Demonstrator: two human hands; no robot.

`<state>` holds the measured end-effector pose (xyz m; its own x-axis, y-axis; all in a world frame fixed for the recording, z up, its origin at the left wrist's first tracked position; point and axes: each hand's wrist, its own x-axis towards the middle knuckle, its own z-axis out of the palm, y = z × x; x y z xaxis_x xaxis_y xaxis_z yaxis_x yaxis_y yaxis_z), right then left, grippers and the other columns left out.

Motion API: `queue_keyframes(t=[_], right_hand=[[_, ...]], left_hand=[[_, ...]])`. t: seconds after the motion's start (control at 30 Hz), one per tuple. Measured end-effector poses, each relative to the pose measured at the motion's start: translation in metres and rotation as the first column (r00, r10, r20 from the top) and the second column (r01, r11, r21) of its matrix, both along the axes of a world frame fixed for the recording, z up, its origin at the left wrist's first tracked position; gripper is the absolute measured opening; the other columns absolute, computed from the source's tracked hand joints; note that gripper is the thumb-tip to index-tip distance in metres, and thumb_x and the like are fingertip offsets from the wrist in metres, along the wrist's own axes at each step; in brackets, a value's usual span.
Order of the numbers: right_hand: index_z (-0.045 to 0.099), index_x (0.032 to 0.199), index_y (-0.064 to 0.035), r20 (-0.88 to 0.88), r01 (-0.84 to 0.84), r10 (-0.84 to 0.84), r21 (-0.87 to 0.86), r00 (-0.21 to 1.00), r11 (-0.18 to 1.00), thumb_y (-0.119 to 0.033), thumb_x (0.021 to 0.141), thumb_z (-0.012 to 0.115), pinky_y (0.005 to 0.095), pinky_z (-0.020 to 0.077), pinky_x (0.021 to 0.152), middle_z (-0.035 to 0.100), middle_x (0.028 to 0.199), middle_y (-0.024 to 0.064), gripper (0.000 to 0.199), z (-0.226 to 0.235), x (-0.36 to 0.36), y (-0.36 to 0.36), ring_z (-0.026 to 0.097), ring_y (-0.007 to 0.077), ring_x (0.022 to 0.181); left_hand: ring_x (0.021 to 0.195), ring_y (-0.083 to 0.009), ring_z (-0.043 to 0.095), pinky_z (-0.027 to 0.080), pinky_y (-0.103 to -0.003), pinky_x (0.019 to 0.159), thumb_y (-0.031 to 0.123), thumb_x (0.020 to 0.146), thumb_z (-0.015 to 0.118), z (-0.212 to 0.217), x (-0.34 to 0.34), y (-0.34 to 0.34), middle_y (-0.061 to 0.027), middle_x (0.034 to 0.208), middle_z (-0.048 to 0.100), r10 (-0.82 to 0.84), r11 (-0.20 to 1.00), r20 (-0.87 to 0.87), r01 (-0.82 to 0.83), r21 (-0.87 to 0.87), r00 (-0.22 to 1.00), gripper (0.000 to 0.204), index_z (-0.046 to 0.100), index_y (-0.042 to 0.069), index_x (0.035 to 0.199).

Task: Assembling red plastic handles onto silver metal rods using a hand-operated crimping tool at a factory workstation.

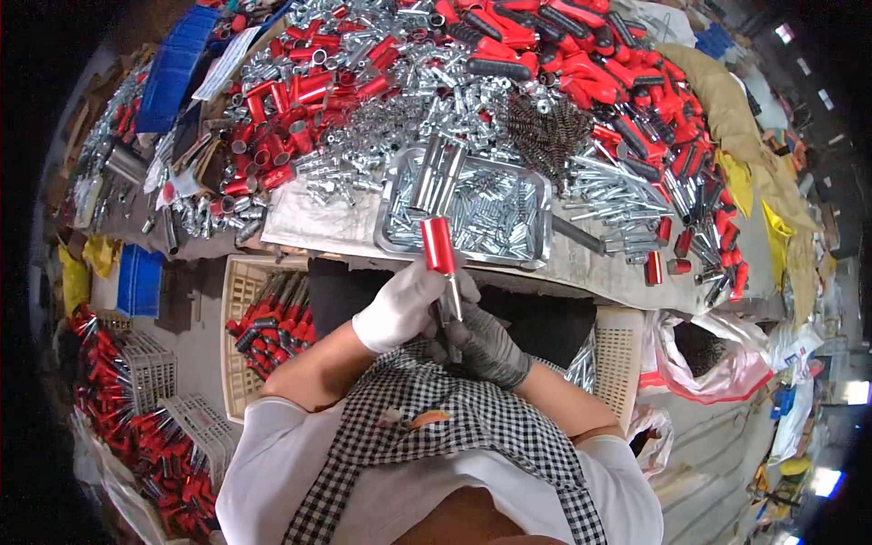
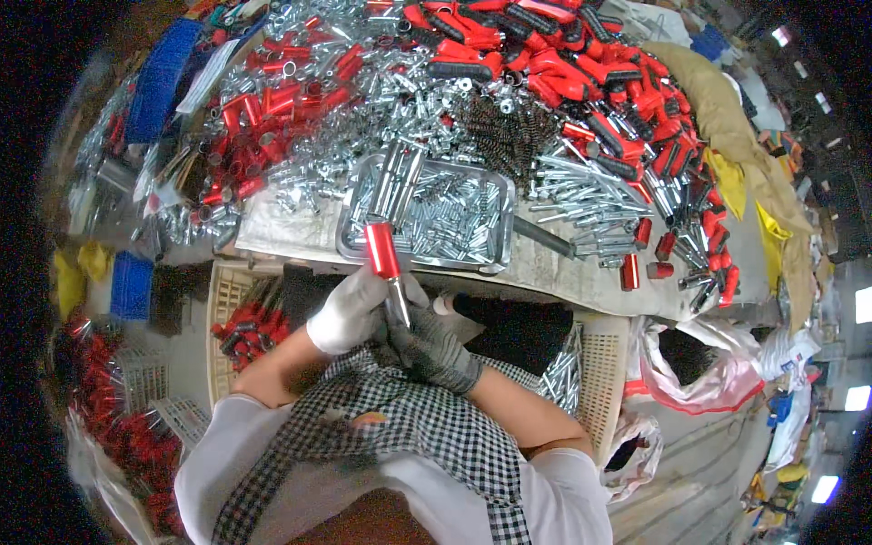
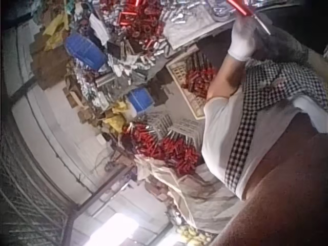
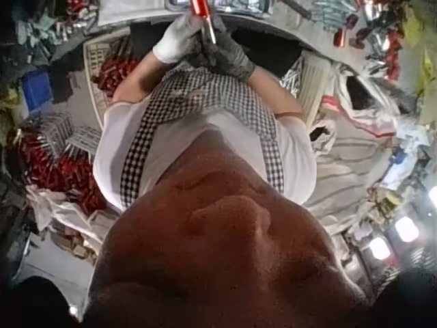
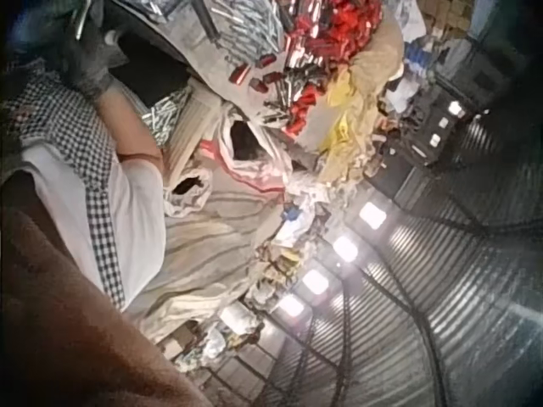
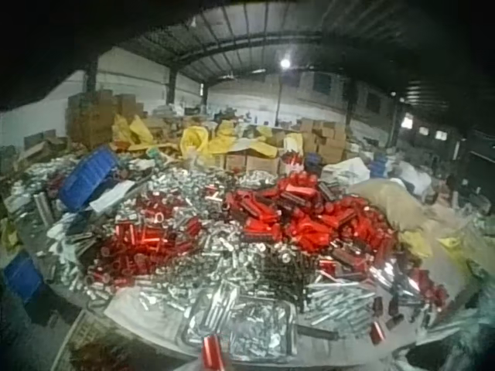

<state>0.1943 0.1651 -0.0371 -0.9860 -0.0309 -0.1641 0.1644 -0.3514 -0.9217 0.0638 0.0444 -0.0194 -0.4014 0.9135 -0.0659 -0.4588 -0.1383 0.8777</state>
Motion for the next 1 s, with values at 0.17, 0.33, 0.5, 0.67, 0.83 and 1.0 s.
queue_keyframes(t=[0.17,0.33,0.5,0.67,0.83,1.0], right_hand=[[0.054,0.124,-0.0053,0.147,-0.224,0.204,0.142,0.968,0.964,-0.039,0.097,0.055,0.0296,0.0478,0.081,0.061,0.104,0.0091,0.043,0.027,-0.010,0.027,0.058,0.0156,0.089],[0.066,0.110,-0.0028,0.114,-0.100,-0.016,0.923,0.993,0.371,-0.030,0.089,0.061,0.0365,0.0509,0.083,0.070,0.096,0.0163,0.034,0.065,-0.043,0.118,0.067,0.0245,0.094],[0.063,0.104,-0.0026,0.005,-0.024,-0.390,0.999,0.921,-0.043,-0.035,0.082,0.068,0.0421,0.0503,0.084,0.069,0.099,0.0205,0.039,0.042,-0.125,0.170,0.066,0.0362,0.096],[0.057,0.111,-0.0030,0.039,-0.054,-0.404,0.998,0.914,-0.026,-0.033,0.069,0.079,0.0424,0.0507,0.085,0.067,0.100,0.0223,0.056,0.016,-0.147,0.190,0.065,0.0379,0.097],[0.058,0.118,-0.0024,-0.380,0.635,-0.510,0.419,0.772,0.649,-0.006,0.086,0.061,0.0292,0.0503,0.070,0.064,0.098,0.0092,0.033,0.028,-0.098,0.183,0.062,0.0158,0.083],[0.063,0.102,-0.0044,-0.438,0.458,-0.204,0.617,0.876,0.641,-0.007,0.090,0.058,0.0293,0.0489,0.063,0.063,0.086,0.0070,0.014,0.071,-0.047,0.109,0.060,0.0144,0.071]], left_hand=[[0.090,-0.0225,0.060,0.048,-0.033,0.081,0.053,0.100,0.039,-0.018,0.004,-0.004,-0.0123,0.097,0.063,0.130,0.985,0.100,-0.140,0.098,0.986,0.058,0.053,-0.002,0.113],[0.079,-0.0250,0.059,0.048,-0.036,0.069,0.047,0.100,0.046,-0.002,-0.002,-0.012,-0.0109,0.093,0.061,0.080,0.972,0.447,-0.168,0.161,0.891,0.045,0.052,0.003,0.108],[0.058,-0.0144,0.050,0.042,-0.030,0.054,0.027,0.095,0.053,-0.004,-0.008,-0.011,-0.0068,0.070,0.056,0.004,0.999,0.167,0.005,-0.054,0.986,0.024,0.054,0.004,0.090],[0.052,-0.0101,0.055,0.044,-0.027,0.051,0.011,0.075,0.077,0.019,-0.010,-0.007,-0.0027,0.067,0.059,-0.016,0.931,-0.280,-0.087,-0.353,0.960,0.023,0.057,0.002,0.083],[0.061,-0.0163,0.061,0.050,-0.031,0.061,0.019,0.074,0.076,0.027,-0.026,-0.005,-0.0095,0.072,0.063,-0.065,0.904,-0.550,-0.185,-0.387,0.833,0.029,0.062,0.000,0.091],[0.068,-0.0330,0.065,0.052,-0.039,0.065,0.024,0.074,0.075,0.025,-0.032,0.011,-0.0165,0.074,0.064,-0.064,0.937,-0.867,-0.269,-0.222,0.494,0.026,0.065,0.003,0.087]])
